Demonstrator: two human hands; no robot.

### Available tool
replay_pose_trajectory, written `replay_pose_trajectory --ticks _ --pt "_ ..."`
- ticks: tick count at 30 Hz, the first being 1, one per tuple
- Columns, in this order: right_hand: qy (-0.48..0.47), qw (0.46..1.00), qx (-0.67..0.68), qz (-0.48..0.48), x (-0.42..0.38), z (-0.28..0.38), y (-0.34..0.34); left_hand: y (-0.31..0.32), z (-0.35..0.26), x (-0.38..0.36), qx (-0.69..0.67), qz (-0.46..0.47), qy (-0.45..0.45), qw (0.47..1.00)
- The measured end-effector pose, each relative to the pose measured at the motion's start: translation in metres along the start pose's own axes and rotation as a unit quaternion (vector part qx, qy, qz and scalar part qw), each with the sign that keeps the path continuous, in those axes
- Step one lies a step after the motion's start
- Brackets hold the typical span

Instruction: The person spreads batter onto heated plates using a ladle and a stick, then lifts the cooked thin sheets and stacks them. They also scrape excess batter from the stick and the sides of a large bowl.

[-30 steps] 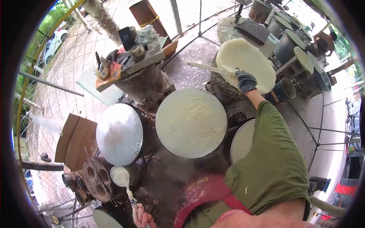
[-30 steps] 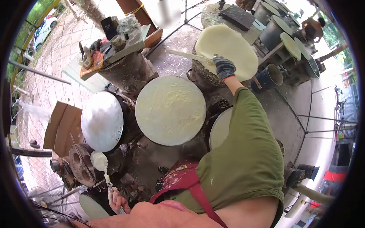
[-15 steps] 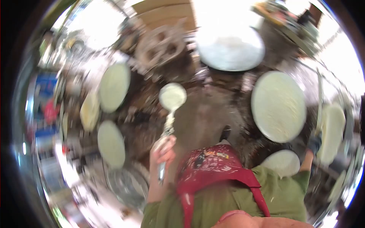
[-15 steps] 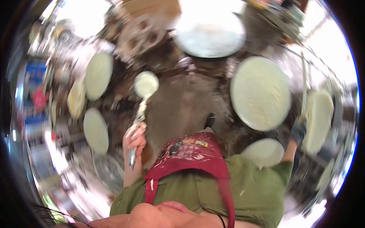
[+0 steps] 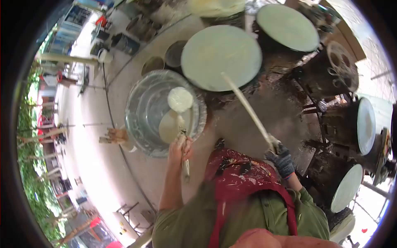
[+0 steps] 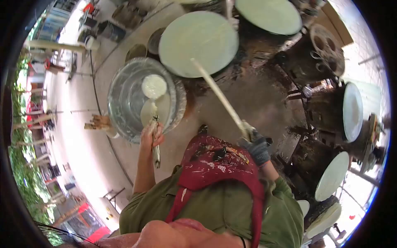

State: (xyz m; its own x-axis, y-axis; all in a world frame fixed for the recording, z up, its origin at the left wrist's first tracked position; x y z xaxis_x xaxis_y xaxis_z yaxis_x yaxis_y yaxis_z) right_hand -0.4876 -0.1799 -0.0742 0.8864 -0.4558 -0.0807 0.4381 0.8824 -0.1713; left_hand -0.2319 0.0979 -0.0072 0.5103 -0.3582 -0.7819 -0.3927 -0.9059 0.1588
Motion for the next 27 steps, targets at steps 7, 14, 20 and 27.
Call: replay_pose_trajectory --ticks 7,14,20,27 --pt "0.403 0.863 0.286 0.106 0.102 0.041 0.222 -0.209 0.001 0.123 0.598 -0.187 0.128 0.769" --pt "0.5 0.812 0.301 0.0 0.159 0.03 0.349 -0.247 0.008 0.236 0.653 -0.183 0.193 0.71" --pt "0.602 0.733 0.316 -0.023 0.098 0.046 0.369 -0.289 0.083 0.243 0.661 0.114 -0.113 0.733" --pt "0.545 0.759 0.342 0.1 0.026 0.081 0.33 -0.212 0.128 0.09 -0.244 0.205 -0.263 0.911"
Point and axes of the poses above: each hand's wrist, its own x-axis towards the middle knuckle, its own y-axis out of the palm, z = x × y, the point moved 2 cm from there along x, towards the middle knuckle, and after that the axes turned 14 degrees about -y, right-handed, at the moved point
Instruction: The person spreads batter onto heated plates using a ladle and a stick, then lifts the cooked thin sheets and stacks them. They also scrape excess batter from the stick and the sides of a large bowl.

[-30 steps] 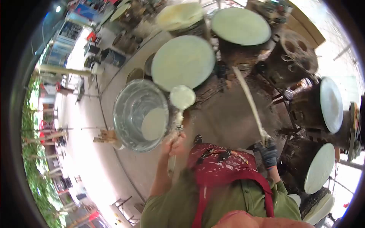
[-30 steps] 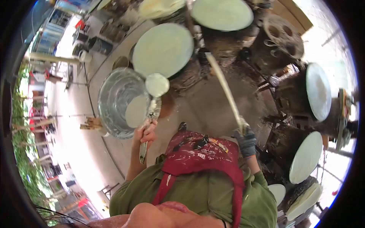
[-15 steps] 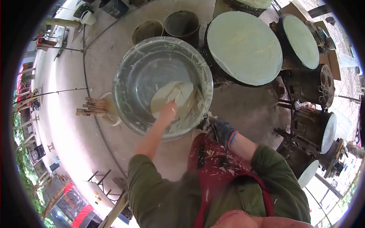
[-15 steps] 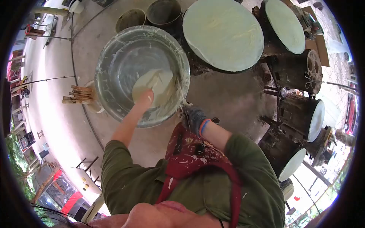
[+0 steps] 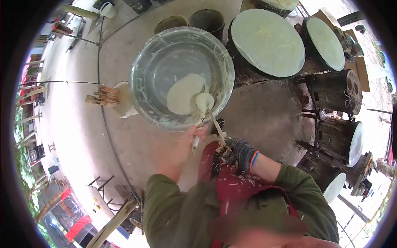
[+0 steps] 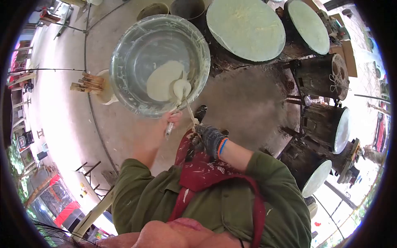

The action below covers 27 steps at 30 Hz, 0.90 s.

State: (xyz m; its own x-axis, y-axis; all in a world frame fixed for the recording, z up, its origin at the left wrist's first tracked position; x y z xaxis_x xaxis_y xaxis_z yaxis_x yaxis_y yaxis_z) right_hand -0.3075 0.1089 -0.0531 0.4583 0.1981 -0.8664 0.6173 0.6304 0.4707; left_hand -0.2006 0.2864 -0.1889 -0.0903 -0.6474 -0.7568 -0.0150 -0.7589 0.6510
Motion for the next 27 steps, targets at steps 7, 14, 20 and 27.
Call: replay_pose_trajectory --ticks 7,14,20,27 --pt "-0.163 0.971 -0.151 0.089 -0.108 -0.034 -0.06 0.079 0.067 -0.035 -0.219 0.302 0.139 0.917" --pt "-0.543 0.732 -0.368 0.183 -0.189 -0.029 -0.087 0.218 0.084 -0.235 -0.044 0.264 0.236 0.934" --pt "-0.601 0.77 -0.16 0.147 -0.213 0.007 -0.073 0.217 -0.02 -0.259 0.107 0.189 0.384 0.898" --pt "-0.634 0.768 -0.087 -0.042 -0.142 0.028 -0.16 0.259 -0.074 -0.212 0.27 -0.166 0.496 0.808"
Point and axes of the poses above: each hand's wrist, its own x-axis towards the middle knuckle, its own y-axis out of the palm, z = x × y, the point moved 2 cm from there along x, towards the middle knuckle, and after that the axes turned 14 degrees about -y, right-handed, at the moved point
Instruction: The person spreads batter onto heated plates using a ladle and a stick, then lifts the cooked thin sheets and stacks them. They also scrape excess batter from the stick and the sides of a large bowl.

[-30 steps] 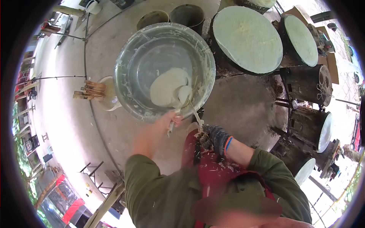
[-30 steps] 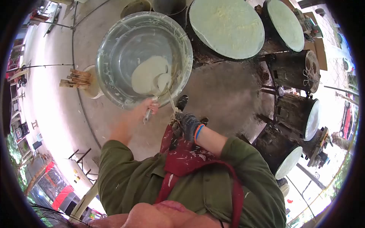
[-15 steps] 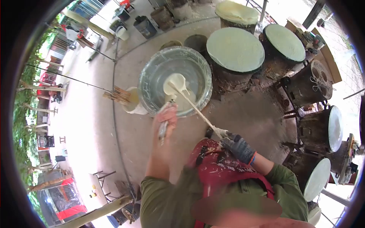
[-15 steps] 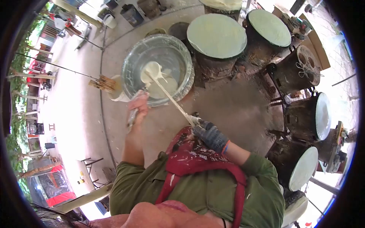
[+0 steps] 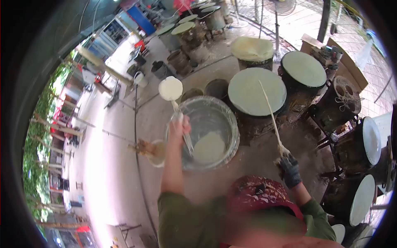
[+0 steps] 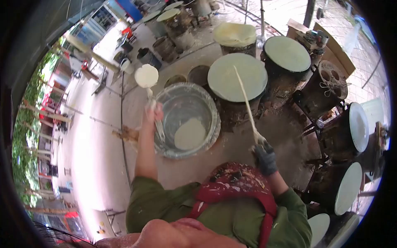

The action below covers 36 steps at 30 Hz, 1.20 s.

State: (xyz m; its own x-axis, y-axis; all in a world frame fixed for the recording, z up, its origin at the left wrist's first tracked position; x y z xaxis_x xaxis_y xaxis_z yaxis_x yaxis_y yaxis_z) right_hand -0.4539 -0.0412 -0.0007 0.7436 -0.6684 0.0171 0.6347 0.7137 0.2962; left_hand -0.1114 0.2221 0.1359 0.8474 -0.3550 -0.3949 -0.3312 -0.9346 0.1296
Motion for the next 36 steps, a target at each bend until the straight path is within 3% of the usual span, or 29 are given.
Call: replay_pose_trajectory --ticks 5,7,11,14,15,17,20,21,23,24,25,27,28,29,33,36 --pt "0.099 0.978 -0.01 -0.185 -0.023 -0.001 -0.07 0.087 -0.005 -0.013 0.07 0.191 -0.053 0.978" --pt "0.046 0.977 -0.012 -0.208 -0.034 0.01 -0.095 0.126 0.016 -0.001 0.01 0.279 -0.167 0.946" --pt "0.028 0.96 -0.057 -0.271 -0.067 0.008 -0.172 0.229 0.088 0.013 -0.078 0.46 -0.413 0.782" --pt "-0.04 0.93 -0.117 -0.347 -0.093 0.023 -0.213 0.327 0.145 -0.012 -0.104 0.48 -0.528 0.693" --pt "-0.045 0.91 -0.163 -0.379 -0.102 0.037 -0.226 0.368 0.148 -0.035 0.047 0.451 -0.449 0.77" --pt "-0.058 0.862 -0.221 -0.453 -0.135 0.046 -0.269 0.438 0.179 -0.054 -0.018 0.492 -0.53 0.691" --pt "-0.057 0.804 -0.267 -0.528 -0.186 -0.015 -0.368 0.55 0.209 -0.092 -0.007 0.568 -0.562 0.601" --pt "-0.04 0.797 -0.293 -0.526 -0.204 -0.04 -0.408 0.604 0.218 -0.106 0.02 0.575 -0.557 0.599" --pt "0.004 0.79 -0.091 -0.606 -0.208 -0.001 -0.43 0.683 0.226 -0.134 0.07 0.589 -0.538 0.599" --pt "-0.012 0.772 -0.044 -0.634 -0.205 0.023 -0.44 0.723 0.243 -0.137 0.053 0.627 -0.538 0.56" --pt "-0.012 0.771 -0.055 -0.635 -0.202 0.031 -0.455 0.766 0.255 -0.145 0.045 0.633 -0.572 0.52" --pt "-0.018 0.769 -0.091 -0.633 -0.197 0.052 -0.499 0.849 0.272 -0.17 0.134 0.633 -0.524 0.554" --pt "-0.004 0.761 -0.064 -0.646 -0.192 0.055 -0.521 0.888 0.287 -0.174 0.174 0.683 -0.47 0.531" --pt "-0.011 0.749 -0.121 -0.652 -0.183 0.063 -0.542 0.924 0.304 -0.175 0.211 0.727 -0.414 0.506" --pt "-0.002 0.66 -0.425 -0.619 -0.141 0.07 -0.636 1.058 0.359 -0.204 0.297 0.738 -0.365 0.484" --pt "0.047 0.608 -0.478 -0.633 -0.099 0.104 -0.693 1.124 0.409 -0.22 0.332 0.703 -0.309 0.547"
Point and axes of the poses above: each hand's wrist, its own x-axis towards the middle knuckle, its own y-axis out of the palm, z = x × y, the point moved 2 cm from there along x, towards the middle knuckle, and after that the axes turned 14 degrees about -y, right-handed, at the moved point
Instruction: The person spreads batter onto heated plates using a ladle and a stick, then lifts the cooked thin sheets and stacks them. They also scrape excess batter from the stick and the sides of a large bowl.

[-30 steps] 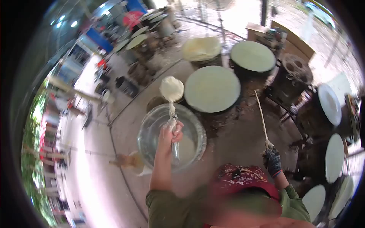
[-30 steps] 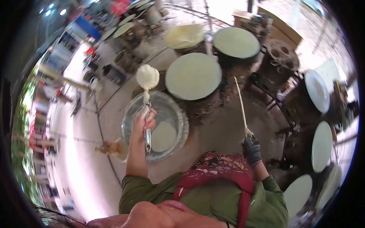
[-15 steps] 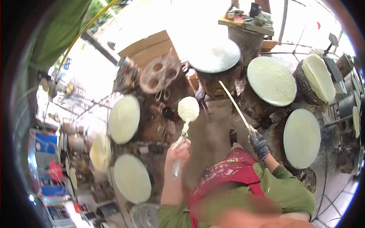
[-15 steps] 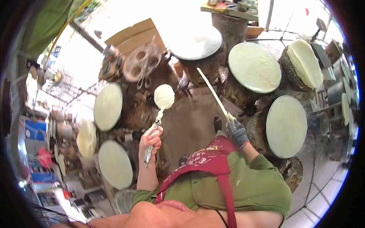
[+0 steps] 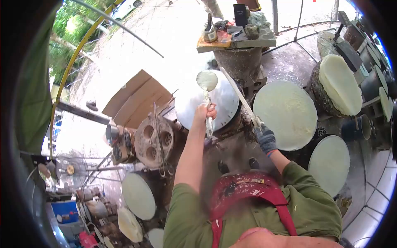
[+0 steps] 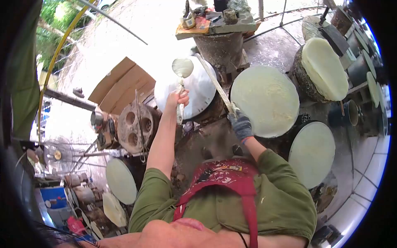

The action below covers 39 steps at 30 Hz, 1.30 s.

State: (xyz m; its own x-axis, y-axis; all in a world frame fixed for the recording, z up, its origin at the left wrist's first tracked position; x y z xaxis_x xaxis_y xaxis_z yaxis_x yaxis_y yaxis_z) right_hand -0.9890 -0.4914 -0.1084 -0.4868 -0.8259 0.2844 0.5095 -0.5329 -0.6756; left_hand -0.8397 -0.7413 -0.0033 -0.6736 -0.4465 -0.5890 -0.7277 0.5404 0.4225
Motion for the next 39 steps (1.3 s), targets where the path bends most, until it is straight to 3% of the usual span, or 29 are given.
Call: replay_pose_trajectory --ticks 4,6,8,9,11,14,16,17,19,21,22,25,27,30,32,34,37,38,39 --pt "0.044 0.997 -0.071 -0.001 0.078 0.036 0.049 -0.009 0.001 0.079 -0.079 0.025 0.052 0.995" --pt "0.083 0.99 -0.111 -0.017 0.083 0.036 0.084 -0.025 0.003 0.106 0.003 -0.062 0.036 0.997" --pt "0.154 0.982 -0.1 0.038 0.089 0.04 0.099 -0.053 0.008 0.123 0.096 -0.136 0.028 0.986" --pt "0.18 0.98 -0.074 0.041 0.09 0.044 0.105 -0.073 0.01 0.125 0.212 -0.183 0.081 0.956" --pt "0.229 0.972 -0.016 0.044 0.095 0.057 0.119 -0.102 0.0 0.111 0.433 -0.267 0.187 0.84" --pt "0.217 0.972 -0.07 0.06 0.107 0.06 0.137 -0.115 -0.045 0.056 0.364 -0.332 0.251 0.833" --pt "0.188 0.977 -0.085 0.053 0.111 0.059 0.134 -0.143 -0.07 0.038 0.341 -0.366 0.33 0.8" --pt "0.204 0.975 -0.076 0.039 0.111 0.064 0.13 -0.155 -0.082 0.027 0.336 -0.375 0.324 0.801" --pt "0.229 0.971 -0.061 0.015 0.113 0.069 0.119 -0.184 -0.093 0.017 0.404 -0.398 0.405 0.717" --pt "0.005 0.997 -0.071 -0.006 0.093 -0.012 0.193 -0.204 -0.086 0.005 0.369 -0.346 0.313 0.804" --pt "0.075 0.995 -0.021 0.061 0.11 0.023 0.184 -0.211 -0.081 -0.001 0.348 -0.317 0.265 0.841" --pt "0.055 0.991 -0.061 0.11 0.129 0.065 0.147 -0.221 -0.064 -0.028 0.323 -0.252 0.128 0.903" --pt "0.008 0.994 -0.096 0.045 0.128 0.036 0.125 -0.224 -0.048 -0.049 0.309 -0.279 0.152 0.897" --pt "0.154 0.981 0.115 0.03 0.137 0.022 0.111 -0.237 -0.016 -0.078 0.301 -0.331 0.156 0.881" --pt "-0.018 0.992 -0.022 0.12 0.137 0.023 0.141 -0.232 -0.004 -0.09 0.312 -0.345 0.16 0.871" --pt "-0.079 0.986 -0.008 0.148 0.142 0.026 0.175 -0.228 0.005 -0.099 0.288 -0.347 0.144 0.881" --pt "0.056 0.953 -0.152 0.258 0.163 0.03 0.136 -0.206 0.001 -0.118 0.175 -0.344 0.132 0.913" --pt "0.017 0.99 -0.046 0.13 0.171 0.039 0.104 -0.194 -0.004 -0.128 0.125 -0.345 0.132 0.921" --pt "-0.041 0.992 -0.054 0.11 0.171 0.011 0.112 -0.183 -0.008 -0.132 0.109 -0.34 0.134 0.924"
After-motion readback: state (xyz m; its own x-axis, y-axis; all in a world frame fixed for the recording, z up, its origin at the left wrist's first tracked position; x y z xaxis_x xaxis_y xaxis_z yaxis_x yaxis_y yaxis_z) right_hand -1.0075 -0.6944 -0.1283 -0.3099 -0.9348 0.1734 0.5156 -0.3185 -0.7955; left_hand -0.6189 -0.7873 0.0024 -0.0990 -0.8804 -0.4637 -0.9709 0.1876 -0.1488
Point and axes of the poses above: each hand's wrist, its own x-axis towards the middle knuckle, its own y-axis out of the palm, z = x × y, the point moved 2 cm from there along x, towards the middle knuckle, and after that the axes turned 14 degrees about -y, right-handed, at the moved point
